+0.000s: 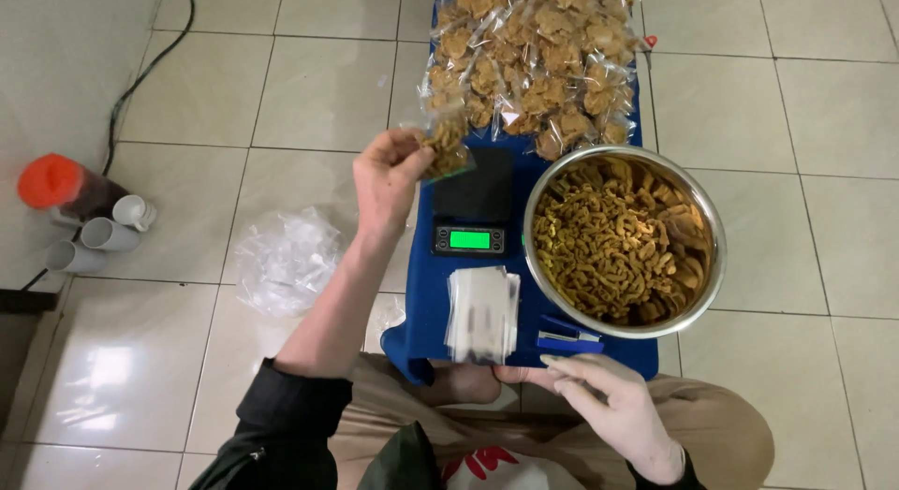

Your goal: Manually packaging fried snacks by filling small plastic bags, weighing them on a digital scale, and sealing them with a stapler.

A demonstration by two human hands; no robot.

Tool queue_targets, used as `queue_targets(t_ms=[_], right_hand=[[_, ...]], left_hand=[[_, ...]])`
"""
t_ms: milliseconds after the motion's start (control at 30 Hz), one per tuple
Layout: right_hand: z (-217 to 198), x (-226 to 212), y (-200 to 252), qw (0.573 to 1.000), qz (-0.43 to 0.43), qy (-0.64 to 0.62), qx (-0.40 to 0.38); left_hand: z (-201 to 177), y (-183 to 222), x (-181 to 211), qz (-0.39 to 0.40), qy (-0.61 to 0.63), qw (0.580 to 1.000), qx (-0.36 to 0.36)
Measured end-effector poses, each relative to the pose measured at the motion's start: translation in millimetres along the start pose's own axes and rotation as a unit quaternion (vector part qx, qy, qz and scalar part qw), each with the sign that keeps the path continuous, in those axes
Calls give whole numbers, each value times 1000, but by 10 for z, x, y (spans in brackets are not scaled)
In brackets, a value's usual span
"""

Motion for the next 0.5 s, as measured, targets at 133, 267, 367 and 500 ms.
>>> queue_targets(t_ms=[133,267,367,500], right_hand=[[60,376,207,996,76,-48,-11],[101,759,357,987,156,-33,-31],[174,1183,508,983,177,-36,-36],[254,1429,628,985,166,-46,-19]], left_hand=[[-14,-553,-137,38,-93,994,33],[65,-971,-368,64,-223,970,66],[171,-1207,-474,79,-249,961,85],[290,-1505,-569,106,-293,946,94]])
Point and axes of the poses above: each hand's wrist, its own y-axis away from the middle knuckle, its own z-axis out of the palm, x = y × z, the point moved 4 cm from there along -y, towards the middle knuckle, and after that the axes turned 2 degrees about y, right-handed, at the moved point
